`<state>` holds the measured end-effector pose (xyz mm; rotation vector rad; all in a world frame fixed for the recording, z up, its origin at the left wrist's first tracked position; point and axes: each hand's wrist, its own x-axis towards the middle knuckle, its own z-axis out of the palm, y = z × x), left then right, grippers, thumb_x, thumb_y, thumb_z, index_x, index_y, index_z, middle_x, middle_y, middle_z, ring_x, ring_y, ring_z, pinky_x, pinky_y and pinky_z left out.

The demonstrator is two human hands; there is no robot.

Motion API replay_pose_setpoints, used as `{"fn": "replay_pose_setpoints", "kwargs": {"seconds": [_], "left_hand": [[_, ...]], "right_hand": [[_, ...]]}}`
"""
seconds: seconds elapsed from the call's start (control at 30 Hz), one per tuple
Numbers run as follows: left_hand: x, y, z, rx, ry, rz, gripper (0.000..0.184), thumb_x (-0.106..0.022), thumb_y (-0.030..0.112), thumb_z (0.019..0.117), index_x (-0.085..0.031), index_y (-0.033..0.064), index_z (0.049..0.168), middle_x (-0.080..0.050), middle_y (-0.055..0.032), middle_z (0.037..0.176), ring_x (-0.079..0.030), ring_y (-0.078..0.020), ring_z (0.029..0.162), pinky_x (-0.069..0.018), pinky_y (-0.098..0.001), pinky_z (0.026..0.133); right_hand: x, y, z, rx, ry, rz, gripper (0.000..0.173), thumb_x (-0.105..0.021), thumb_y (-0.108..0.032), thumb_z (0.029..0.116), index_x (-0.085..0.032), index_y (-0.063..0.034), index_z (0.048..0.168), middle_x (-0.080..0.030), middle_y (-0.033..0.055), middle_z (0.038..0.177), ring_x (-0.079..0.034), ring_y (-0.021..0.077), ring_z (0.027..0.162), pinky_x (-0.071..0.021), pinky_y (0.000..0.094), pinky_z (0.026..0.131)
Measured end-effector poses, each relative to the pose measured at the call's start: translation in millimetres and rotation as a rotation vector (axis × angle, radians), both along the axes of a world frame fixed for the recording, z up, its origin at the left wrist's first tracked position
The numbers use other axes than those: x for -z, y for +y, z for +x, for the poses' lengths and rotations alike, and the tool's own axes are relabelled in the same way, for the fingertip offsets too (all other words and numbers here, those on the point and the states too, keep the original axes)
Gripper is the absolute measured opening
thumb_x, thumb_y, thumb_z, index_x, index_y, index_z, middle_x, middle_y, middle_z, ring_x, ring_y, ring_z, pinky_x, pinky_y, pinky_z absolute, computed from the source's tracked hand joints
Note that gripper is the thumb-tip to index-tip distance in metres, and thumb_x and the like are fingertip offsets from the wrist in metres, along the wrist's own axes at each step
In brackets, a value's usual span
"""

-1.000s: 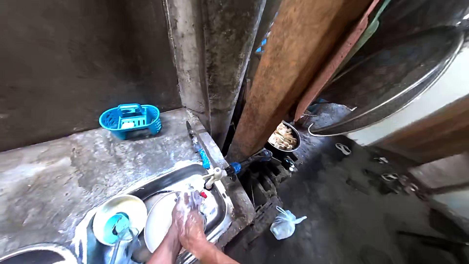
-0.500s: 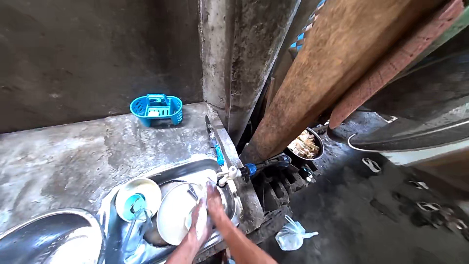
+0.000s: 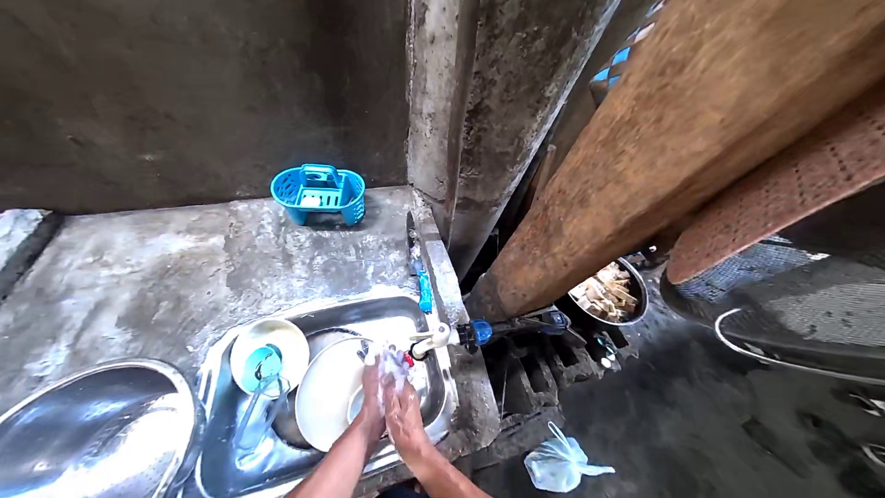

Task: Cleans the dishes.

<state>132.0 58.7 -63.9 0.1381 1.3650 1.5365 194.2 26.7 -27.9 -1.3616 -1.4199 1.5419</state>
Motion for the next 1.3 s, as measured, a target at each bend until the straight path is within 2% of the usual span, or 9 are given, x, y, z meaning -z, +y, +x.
{"fn": "replay_pose_setpoints", "kwargs": {"seconds": [0.27,0.4,0.5,0.63,0.8,0.9,1.07,1.2,1.3], "left_hand": [[6,14,-11,0.052,-0.141,-0.126,0.049,-0.032,0.041,0.1123,-0.056,0.0023,0.127,-0.071,-0.0125,0.097,-0.07,-0.0209,0.079,-0.0605,-0.0396,0.068],[-7,-5,37,0.181,-0.023,-0.161,0.037,-0.041,0.027,0.1107,-0.06,-0.0019,0.123,-0.067,-0.0151,0.103,-0.065,-0.0205,0.09,-0.0564,-0.0402,0.079],[8,-9,37,0.245,0.074,-0.041,0.041,-0.034,0.02,0.1121,-0.053,-0.0042,0.138,-0.062,-0.0196,0.133,-0.061,-0.0216,0.121,-0.0497,-0.0379,0.105],[11,10,14,0.22,0.114,-0.004,0.039,-0.035,0.018,0.1112,-0.053,-0.005,0.137,-0.064,-0.017,0.127,-0.062,-0.0147,0.112,-0.0522,-0.0314,0.098],[22,33,-11,0.178,0.301,-0.175,0.034,-0.051,0.016,0.1078,-0.054,-0.0111,0.128,-0.065,-0.0231,0.111,-0.065,-0.0237,0.095,-0.056,-0.0405,0.086],[23,40,-18,0.082,0.08,-0.183,0.034,-0.044,0.025,0.111,-0.051,-0.0046,0.128,-0.068,-0.015,0.09,-0.068,-0.0185,0.065,-0.0586,-0.0345,0.056],[24,38,7,-0.039,-0.209,-0.058,0.041,-0.038,0.04,0.1103,-0.061,0.0064,0.119,-0.065,-0.0089,0.089,-0.061,-0.0164,0.068,-0.0541,-0.0356,0.058],[25,40,-8,0.029,-0.216,-0.061,0.039,-0.038,0.041,0.1099,-0.059,0.0089,0.116,-0.06,-0.0055,0.077,-0.053,-0.0137,0.055,-0.0466,-0.031,0.047],[21,44,-15,0.079,-0.169,-0.185,0.034,-0.041,0.037,0.1099,-0.058,0.0066,0.11,-0.058,-0.0061,0.07,-0.051,-0.0138,0.049,-0.0446,-0.0289,0.042]], "right_hand": [[27,46,42,0.433,0.241,-0.143,0.017,-0.059,-0.011,0.1026,-0.064,0.0042,0.108,-0.069,0.0113,0.086,-0.069,0.017,0.071,-0.0607,0.0345,0.063],[22,64,33,0.257,-0.416,-0.129,0.037,-0.051,-0.015,0.1067,-0.059,0.0134,0.129,-0.063,0.0313,0.127,-0.06,0.0377,0.124,-0.0459,0.0477,0.109],[18,47,21,0.0,-0.535,-0.12,0.045,-0.037,-0.016,0.1108,-0.047,0.0129,0.144,-0.05,0.0323,0.148,-0.045,0.0383,0.143,-0.0337,0.0448,0.121],[21,11,21,-0.053,-0.277,0.052,0.058,-0.048,-0.028,0.1063,-0.044,0.0135,0.147,-0.047,0.0331,0.15,-0.046,0.0354,0.144,-0.0344,0.0415,0.123],[6,24,62,0.015,-0.463,0.134,0.033,-0.05,-0.008,0.1037,-0.064,0.0098,0.128,-0.071,0.0279,0.115,-0.069,0.0374,0.112,-0.0511,0.0503,0.104],[33,26,83,0.229,-0.101,-0.071,0.031,-0.054,0.0,0.0995,-0.061,0.0111,0.128,-0.07,0.0221,0.119,-0.068,0.0235,0.111,-0.0543,0.0374,0.1],[60,18,69,0.401,0.293,-0.358,0.038,-0.061,0.014,0.0847,-0.059,0.005,0.122,-0.069,0.0128,0.106,-0.066,0.0148,0.085,-0.0576,0.0321,0.069],[21,32,101,0.233,-0.333,-0.1,0.043,-0.069,-0.005,0.0931,-0.06,0.0088,0.133,-0.067,0.0248,0.127,-0.064,0.0282,0.122,-0.0491,0.0414,0.108],[22,41,126,0.242,-0.57,0.178,0.034,-0.063,-0.005,0.0953,-0.066,0.0086,0.126,-0.068,0.0256,0.126,-0.066,0.034,0.12,-0.05,0.0469,0.108]]}}
